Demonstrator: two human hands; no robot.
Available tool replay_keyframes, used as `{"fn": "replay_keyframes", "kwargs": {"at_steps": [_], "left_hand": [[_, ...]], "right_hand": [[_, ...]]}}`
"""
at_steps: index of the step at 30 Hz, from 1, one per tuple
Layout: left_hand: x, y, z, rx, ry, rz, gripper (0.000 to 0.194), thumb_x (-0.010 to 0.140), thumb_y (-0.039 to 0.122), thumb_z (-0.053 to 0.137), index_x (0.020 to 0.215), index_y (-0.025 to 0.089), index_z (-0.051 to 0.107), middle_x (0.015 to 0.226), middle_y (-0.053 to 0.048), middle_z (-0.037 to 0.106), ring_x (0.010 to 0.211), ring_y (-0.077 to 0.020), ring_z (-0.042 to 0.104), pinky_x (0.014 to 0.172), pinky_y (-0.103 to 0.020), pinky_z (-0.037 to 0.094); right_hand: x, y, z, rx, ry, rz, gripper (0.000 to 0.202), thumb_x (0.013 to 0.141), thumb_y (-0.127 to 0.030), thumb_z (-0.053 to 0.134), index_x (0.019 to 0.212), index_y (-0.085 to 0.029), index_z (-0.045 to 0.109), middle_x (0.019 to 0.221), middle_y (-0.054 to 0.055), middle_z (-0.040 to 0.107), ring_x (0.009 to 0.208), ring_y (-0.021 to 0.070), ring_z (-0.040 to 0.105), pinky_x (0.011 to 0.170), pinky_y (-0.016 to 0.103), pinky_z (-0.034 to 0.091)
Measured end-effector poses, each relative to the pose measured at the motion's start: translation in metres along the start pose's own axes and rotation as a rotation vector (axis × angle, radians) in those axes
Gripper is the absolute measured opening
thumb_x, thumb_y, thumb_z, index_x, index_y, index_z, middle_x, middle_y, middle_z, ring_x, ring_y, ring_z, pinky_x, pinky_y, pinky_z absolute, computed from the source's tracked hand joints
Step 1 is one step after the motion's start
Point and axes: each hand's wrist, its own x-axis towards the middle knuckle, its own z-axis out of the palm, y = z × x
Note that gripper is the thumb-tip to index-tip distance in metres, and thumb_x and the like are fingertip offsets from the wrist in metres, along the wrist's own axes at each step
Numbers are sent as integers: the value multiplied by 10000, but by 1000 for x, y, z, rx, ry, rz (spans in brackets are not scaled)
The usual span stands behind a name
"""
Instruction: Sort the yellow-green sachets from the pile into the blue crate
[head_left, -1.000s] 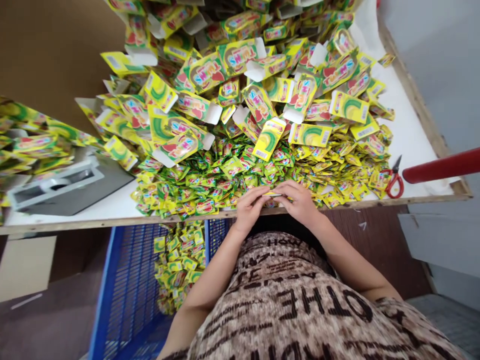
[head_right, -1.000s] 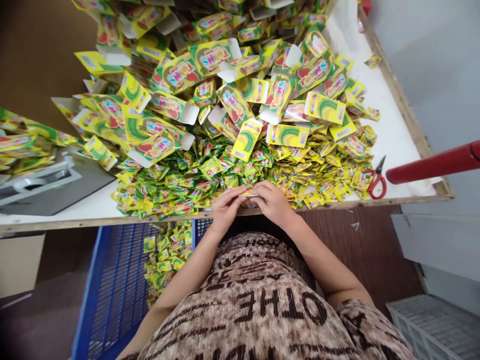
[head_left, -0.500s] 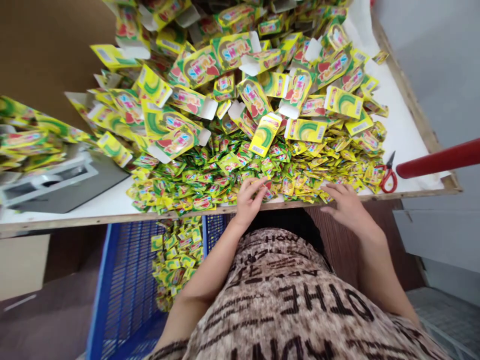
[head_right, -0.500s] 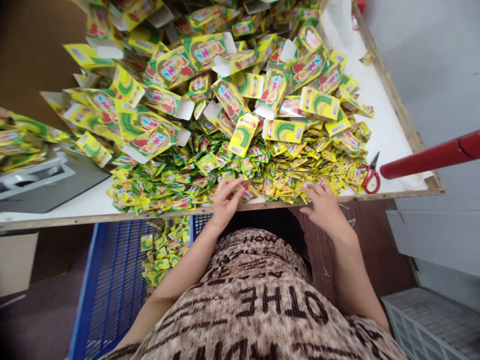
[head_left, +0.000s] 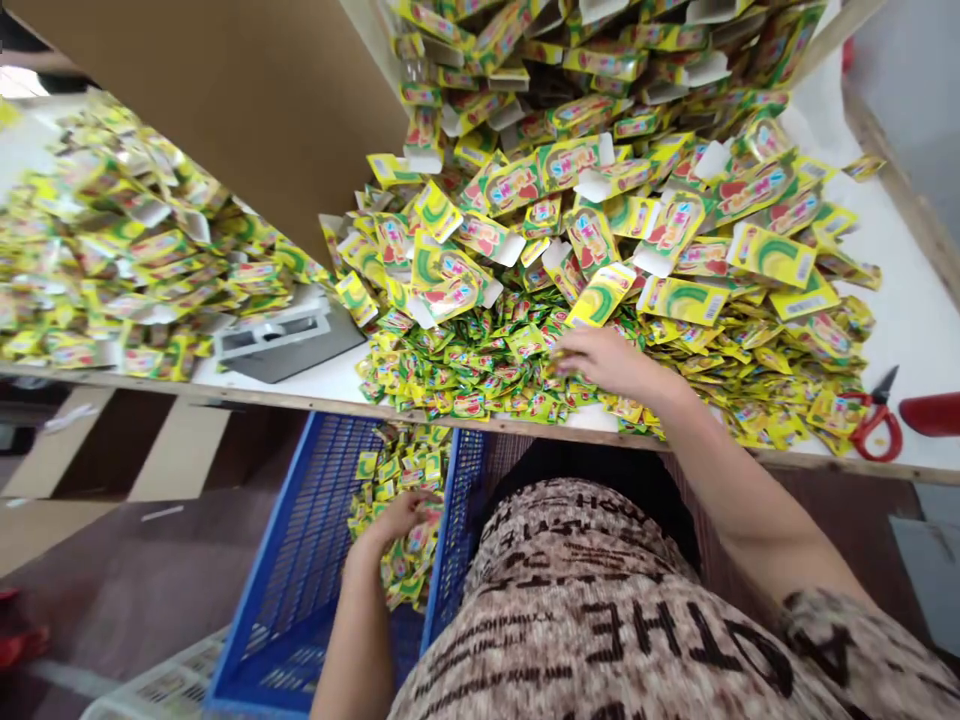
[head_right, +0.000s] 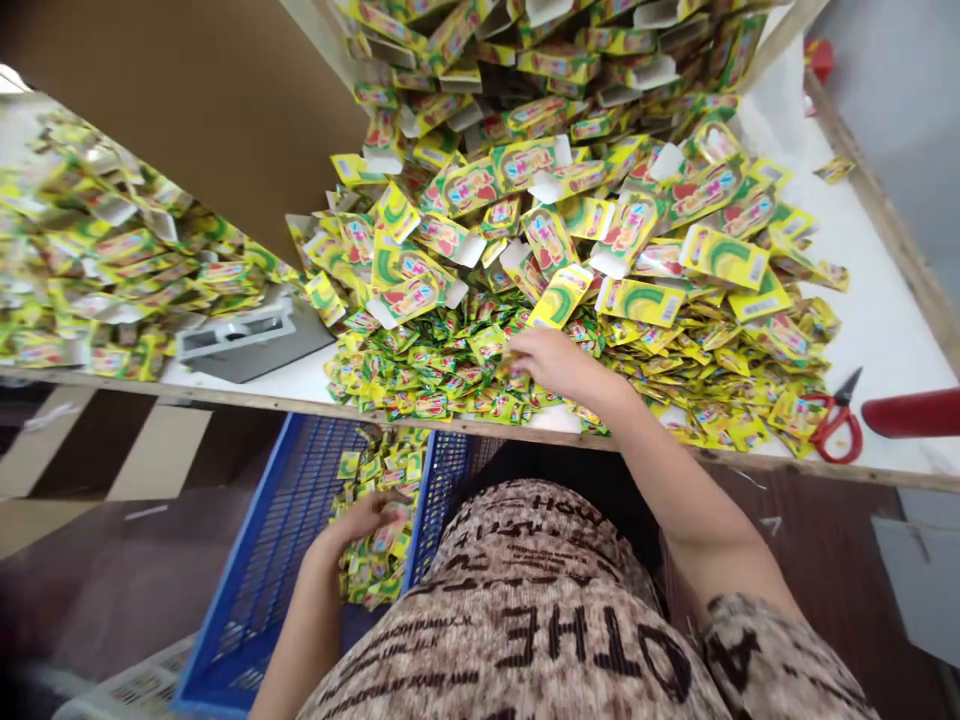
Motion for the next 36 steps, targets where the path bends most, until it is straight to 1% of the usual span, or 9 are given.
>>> {"fn": "replay_keyframes", "kwargs": {"at_steps": [4, 7, 11, 15, 18, 22, 26, 33, 36], "left_hand": [[-14, -40, 5, 122, 176, -257, 317, 617, 185, 662, 924, 161, 736, 967, -124, 758, 1049, -345, 671, 910, -412, 497], [-25, -28, -19, 93, 387, -231, 287, 737, 260, 604, 981, 157, 714, 987, -128, 749, 1019, -313, 676, 918, -396, 490], [-22, 49, -70, -114, 916, 211, 276, 849, 400, 556, 934, 185, 707, 928, -64, 740, 864, -212, 672, 847, -315, 514], [14, 152, -114, -184, 1163, 607, 321, 855, 396, 599, 1085, 185, 669, 1090, -89, 683, 1025, -222, 618, 853, -324, 513], [51, 205, -137, -63, 1259, 601, 558, 742, 394, 750, 1231, 188, 581, 1275, -138, 561, 1218, -291, 497, 1010, -424, 427], [73, 228, -150, -86, 1250, 459, 489, 629, 373, 847, 1012, 169, 621, 1162, -137, 551, 1174, -325, 483, 998, -468, 407], [39, 220, -144, -197, 1234, 517, 287, 690, 321, 794, 820, 181, 581, 1019, -80, 586, 1055, -260, 533, 915, -394, 451], [-4, 269, -64, -117, 274, 984, 253, 683, 245, 751, 926, 210, 691, 909, -14, 699, 843, -191, 639, 779, -301, 487], [18, 307, -21, -159, 162, 1023, 409, 632, 128, 731, 1029, 191, 655, 951, -27, 696, 852, -198, 642, 759, -290, 487]], "right_hand": [[93, 15, 35, -208, -150, -13, 206, 688, -91, 784, 866, -177, 724, 819, 40, 687, 784, 190, 635, 737, 292, 460], [113, 29, 46, -371, -212, 63, 236, 615, -148, 865, 786, -148, 703, 801, 71, 672, 754, 199, 622, 729, 304, 460], [93, 23, 45, -440, -112, -26, 223, 708, -215, 816, 849, -136, 663, 963, 136, 633, 902, 237, 585, 791, 333, 458], [57, -1, 50, -438, -103, -9, 202, 830, -202, 664, 1014, -150, 599, 944, 116, 631, 941, 257, 555, 792, 346, 445], [31, -11, 59, -393, -127, -9, 244, 843, -142, 581, 1087, -135, 581, 960, 122, 639, 905, 247, 575, 799, 347, 448], [-5, -1, 59, -179, 131, 63, 179, 823, -200, 593, 990, -159, 642, 945, 104, 646, 878, 240, 599, 806, 359, 477], [-48, 16, 45, 359, 496, 315, 263, 781, -364, 691, 989, -209, 647, 866, 27, 671, 748, 194, 621, 704, 342, 532], [-80, 4, 31, 775, 808, 395, 292, 767, -342, 740, 1013, -231, 631, 945, 18, 708, 816, 169, 666, 793, 324, 556], [-79, -4, 34, 613, 752, 299, 297, 780, -325, 731, 1051, -248, 636, 970, 23, 706, 863, 183, 669, 819, 336, 551]]}}
